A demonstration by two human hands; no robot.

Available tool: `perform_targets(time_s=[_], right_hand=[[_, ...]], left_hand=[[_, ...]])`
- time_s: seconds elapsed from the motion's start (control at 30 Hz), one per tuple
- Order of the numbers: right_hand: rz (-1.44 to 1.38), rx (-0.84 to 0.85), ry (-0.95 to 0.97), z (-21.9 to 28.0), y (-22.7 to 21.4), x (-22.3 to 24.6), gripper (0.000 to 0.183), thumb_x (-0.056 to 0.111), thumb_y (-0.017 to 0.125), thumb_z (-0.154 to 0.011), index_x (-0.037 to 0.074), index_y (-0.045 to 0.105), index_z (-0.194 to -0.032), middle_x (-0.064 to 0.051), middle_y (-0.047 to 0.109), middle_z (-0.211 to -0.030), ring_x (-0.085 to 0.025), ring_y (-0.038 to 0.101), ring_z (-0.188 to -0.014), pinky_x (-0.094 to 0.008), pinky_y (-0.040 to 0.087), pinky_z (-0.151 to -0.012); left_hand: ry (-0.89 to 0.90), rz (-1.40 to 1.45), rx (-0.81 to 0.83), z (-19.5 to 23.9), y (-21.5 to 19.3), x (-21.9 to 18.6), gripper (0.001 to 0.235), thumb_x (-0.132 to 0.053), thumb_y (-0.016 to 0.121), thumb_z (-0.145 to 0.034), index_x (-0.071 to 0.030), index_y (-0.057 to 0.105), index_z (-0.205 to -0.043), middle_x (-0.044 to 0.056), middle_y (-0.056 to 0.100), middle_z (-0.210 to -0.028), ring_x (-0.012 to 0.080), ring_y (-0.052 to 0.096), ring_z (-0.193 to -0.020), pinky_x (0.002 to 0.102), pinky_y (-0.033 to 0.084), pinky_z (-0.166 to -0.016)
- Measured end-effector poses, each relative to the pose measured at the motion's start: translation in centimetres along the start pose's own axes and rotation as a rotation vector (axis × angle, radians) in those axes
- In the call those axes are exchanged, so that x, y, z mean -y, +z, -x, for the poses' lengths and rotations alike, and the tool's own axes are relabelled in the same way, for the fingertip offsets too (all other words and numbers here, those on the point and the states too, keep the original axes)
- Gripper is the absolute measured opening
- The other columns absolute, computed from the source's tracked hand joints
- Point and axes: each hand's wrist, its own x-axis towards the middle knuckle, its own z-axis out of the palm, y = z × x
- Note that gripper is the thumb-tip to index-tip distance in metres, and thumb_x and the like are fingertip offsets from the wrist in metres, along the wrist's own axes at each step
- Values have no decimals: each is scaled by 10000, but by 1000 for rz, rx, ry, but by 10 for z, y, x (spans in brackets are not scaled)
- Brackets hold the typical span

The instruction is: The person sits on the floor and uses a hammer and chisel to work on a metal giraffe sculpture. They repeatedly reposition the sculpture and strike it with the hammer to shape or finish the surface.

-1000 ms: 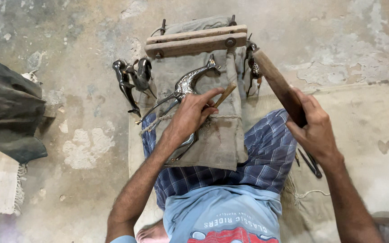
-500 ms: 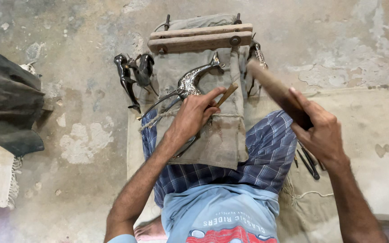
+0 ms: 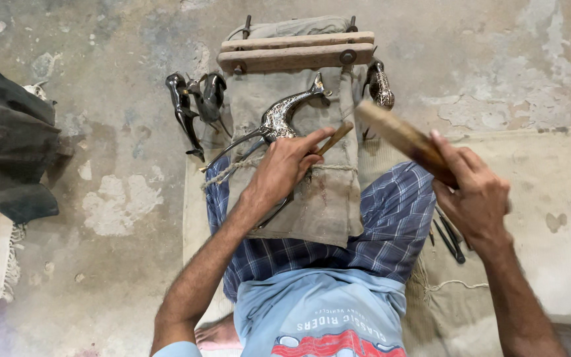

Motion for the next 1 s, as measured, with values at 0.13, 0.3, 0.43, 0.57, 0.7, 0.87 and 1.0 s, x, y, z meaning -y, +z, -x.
perform_targets(time_s=[0.13,0.3,0.43,0.57,0.7,0.87,1.0], right_hand=[[-163,-57,-97,-1,4,-1,854,66,764,-863,266,441,-1628,-117,720,-1228,-264,725,-972,-386,630,-841],[-278,-141,-129,-3,-2,5,830,19,720,-864,140,444,-1637,-201,701,-1274,-270,708,-1026,-412,619,-894],[-408,-164,-62,-3,-13,9,716,81,728,-944,161,461,-1604,-143,724,-1145,-228,743,-986,-376,621,-889],[-16,-105,-173,-3,-18,5,743,92,776,-883,226,505,-1561,-125,742,-1139,-248,740,-915,-383,609,-763],[-76,-113,-128,-7,-10,-1,781,102,774,-907,215,477,-1620,-133,719,-1212,-228,702,-853,-364,616,-737],[124,-93,-207,-1,-8,-5,825,106,807,-846,308,501,-1585,-73,728,-1152,-237,724,-900,-394,629,-729],[-185,-153,-198,-4,-8,-5,793,44,720,-925,240,419,-1632,-96,696,-1193,-206,702,-892,-359,632,-794]], left_hand=[[-35,51,-30,5,1,-1,530,-65,721,-907,-172,563,-1401,106,788,-941,266,783,-834,407,616,-716],[-13,61,-48,8,0,1,546,-71,717,-918,-166,545,-1427,110,783,-977,272,780,-875,412,621,-735],[-14,1,-10,6,3,3,578,-127,709,-907,-198,534,-1454,85,784,-985,242,778,-848,409,624,-748],[-3,-32,4,6,3,4,580,-140,714,-903,-192,540,-1454,96,774,-1000,251,767,-845,414,622,-747],[22,5,-45,12,2,4,576,-102,714,-910,-167,539,-1455,99,775,-1012,271,764,-871,422,614,-764],[10,31,-75,17,1,4,547,-117,723,-923,-170,552,-1440,93,776,-1021,271,772,-901,413,618,-784],[29,-11,-54,17,2,4,555,-137,713,-916,-170,548,-1445,108,767,-1062,286,761,-893,411,623,-790]])
